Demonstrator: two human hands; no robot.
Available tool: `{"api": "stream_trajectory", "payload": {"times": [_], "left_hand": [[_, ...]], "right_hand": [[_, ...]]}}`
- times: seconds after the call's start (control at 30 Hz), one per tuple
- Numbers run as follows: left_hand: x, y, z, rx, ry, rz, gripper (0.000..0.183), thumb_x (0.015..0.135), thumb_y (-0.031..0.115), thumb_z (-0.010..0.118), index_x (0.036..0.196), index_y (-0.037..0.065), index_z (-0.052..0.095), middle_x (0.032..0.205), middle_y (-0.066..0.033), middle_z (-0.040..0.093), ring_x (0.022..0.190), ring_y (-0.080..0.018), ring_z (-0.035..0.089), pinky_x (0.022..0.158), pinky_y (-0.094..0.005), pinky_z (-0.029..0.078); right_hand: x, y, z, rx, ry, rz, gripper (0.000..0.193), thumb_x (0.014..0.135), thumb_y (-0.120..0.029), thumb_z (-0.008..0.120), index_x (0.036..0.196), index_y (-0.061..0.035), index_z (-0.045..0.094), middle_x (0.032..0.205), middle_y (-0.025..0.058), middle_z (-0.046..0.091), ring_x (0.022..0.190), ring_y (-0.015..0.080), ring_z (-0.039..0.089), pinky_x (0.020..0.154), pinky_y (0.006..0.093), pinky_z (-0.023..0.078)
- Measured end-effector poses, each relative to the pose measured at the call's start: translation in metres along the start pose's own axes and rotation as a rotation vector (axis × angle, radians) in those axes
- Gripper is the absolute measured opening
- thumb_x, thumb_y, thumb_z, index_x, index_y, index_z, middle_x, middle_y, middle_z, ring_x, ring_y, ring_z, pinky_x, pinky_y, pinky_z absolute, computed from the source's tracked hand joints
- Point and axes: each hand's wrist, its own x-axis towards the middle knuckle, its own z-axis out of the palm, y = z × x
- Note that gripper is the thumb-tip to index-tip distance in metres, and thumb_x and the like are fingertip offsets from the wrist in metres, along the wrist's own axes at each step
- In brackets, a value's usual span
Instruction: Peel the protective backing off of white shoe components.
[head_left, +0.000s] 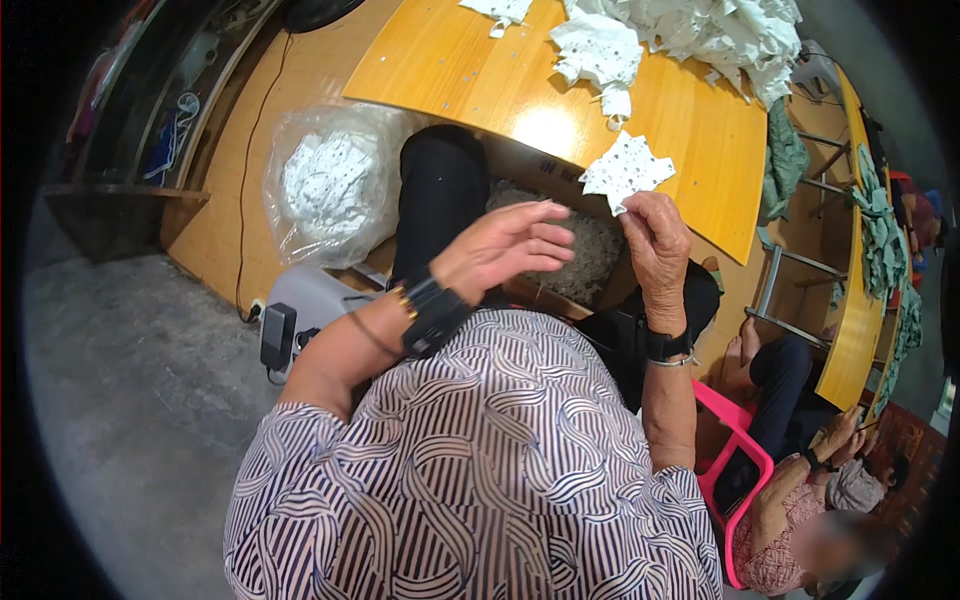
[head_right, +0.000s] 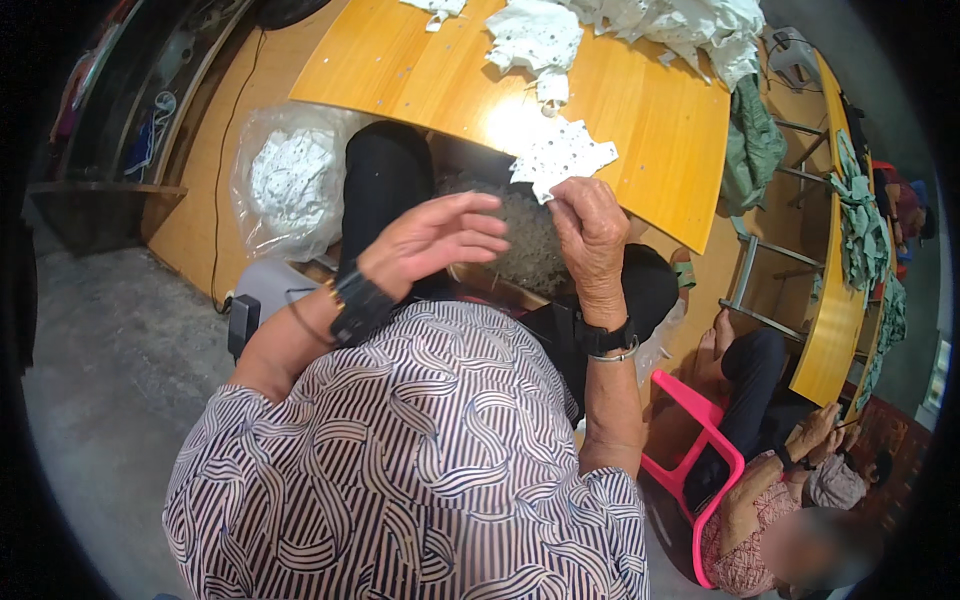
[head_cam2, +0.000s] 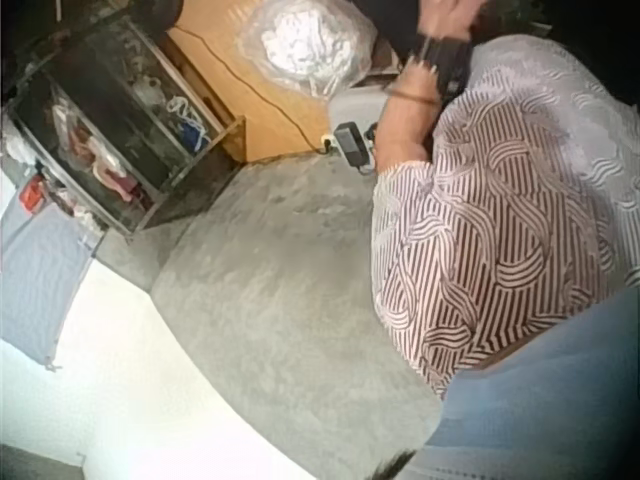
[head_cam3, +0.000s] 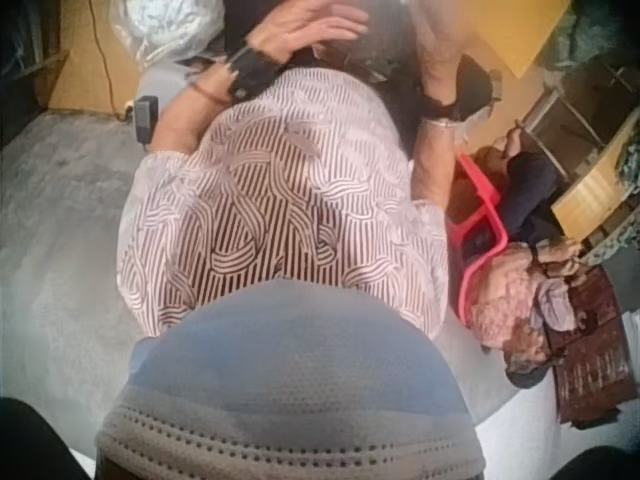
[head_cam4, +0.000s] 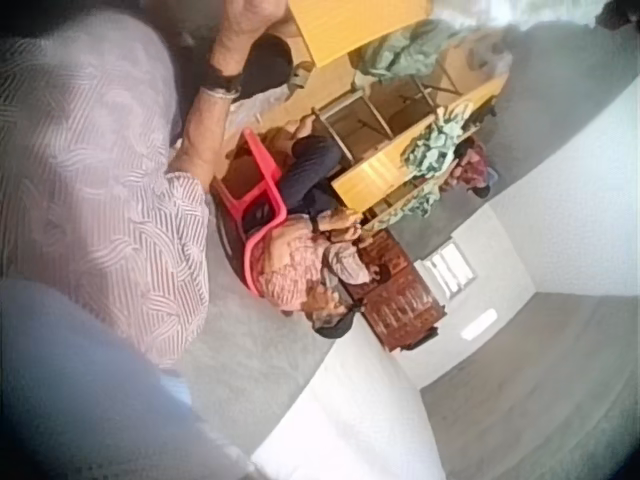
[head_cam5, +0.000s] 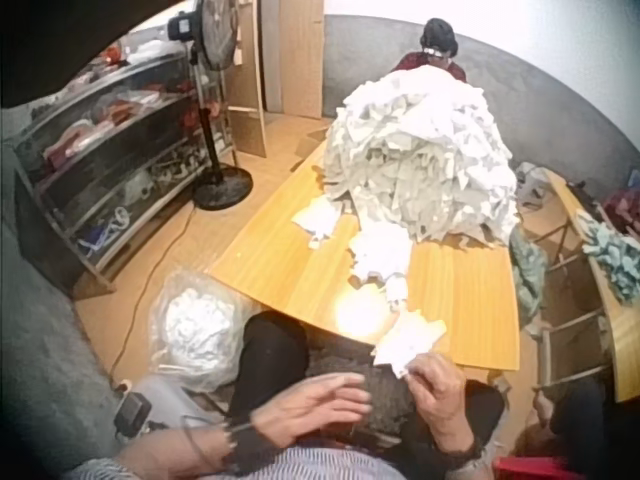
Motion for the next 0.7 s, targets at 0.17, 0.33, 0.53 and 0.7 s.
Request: {"api": "stream_trajectory", "payload": {"times": [0.17, 0.33, 0.53, 0.7], "left_hand": [[0.042, -0.014, 0.003, -0.192, -0.005, 0.034, 0.031, 0.086, 0.023, 0.055, 0.106, 0.001, 0.053, 0.099, -0.0147, 0.06, 0.09, -0.025, 0.059, 0.08, -0.0345, 0.047], [0.052, -0.018, -0.004, -0.018, 0.23, 0.287, 0.013, 0.077, 0.002, 0.061, 0.089, -0.002, 0.058, 0.085, -0.0095, 0.062, 0.081, -0.0165, 0.06, 0.075, -0.0271, 0.048], [0.034, -0.005, -0.006, 0.17, 0.211, 0.308, 0.013, 0.076, 0.002, 0.061, 0.089, -0.002, 0.058, 0.076, -0.0068, 0.062, 0.066, -0.0123, 0.059, 0.061, -0.0247, 0.049], [0.018, 0.008, -0.003, 0.155, 0.036, 0.164, 0.023, 0.076, -0.001, 0.058, 0.098, -0.006, 0.057, 0.088, -0.0099, 0.063, 0.078, -0.0162, 0.062, 0.074, -0.0286, 0.05]], "right_hand": [[-0.017, -0.008, 0.004, 0.014, -0.104, -0.058, 0.017, 0.065, 0.003, 0.063, 0.08, -0.0041, 0.058, 0.08, 0.0084, 0.057, 0.075, 0.025, 0.055, 0.065, 0.031, 0.044], [-0.027, -0.012, 0.011, 0.04, -0.265, -0.107, 0.016, 0.064, 0.001, 0.063, 0.079, -0.0053, 0.058, 0.08, 0.0078, 0.056, 0.075, 0.0254, 0.054, 0.064, 0.0317, 0.045], [-0.028, -0.007, 0.013, 0.12, -0.345, -0.064, 0.012, 0.068, -0.002, 0.063, 0.079, -0.0031, 0.058, 0.078, 0.009, 0.056, 0.074, 0.0248, 0.055, 0.065, 0.0295, 0.045], [-0.024, 0.002, 0.009, 0.329, -0.186, 0.275, 0.007, 0.076, -0.004, 0.059, 0.081, 0.0003, 0.058, 0.071, 0.0051, 0.053, 0.067, 0.0141, 0.053, 0.062, 0.0236, 0.043]]}}
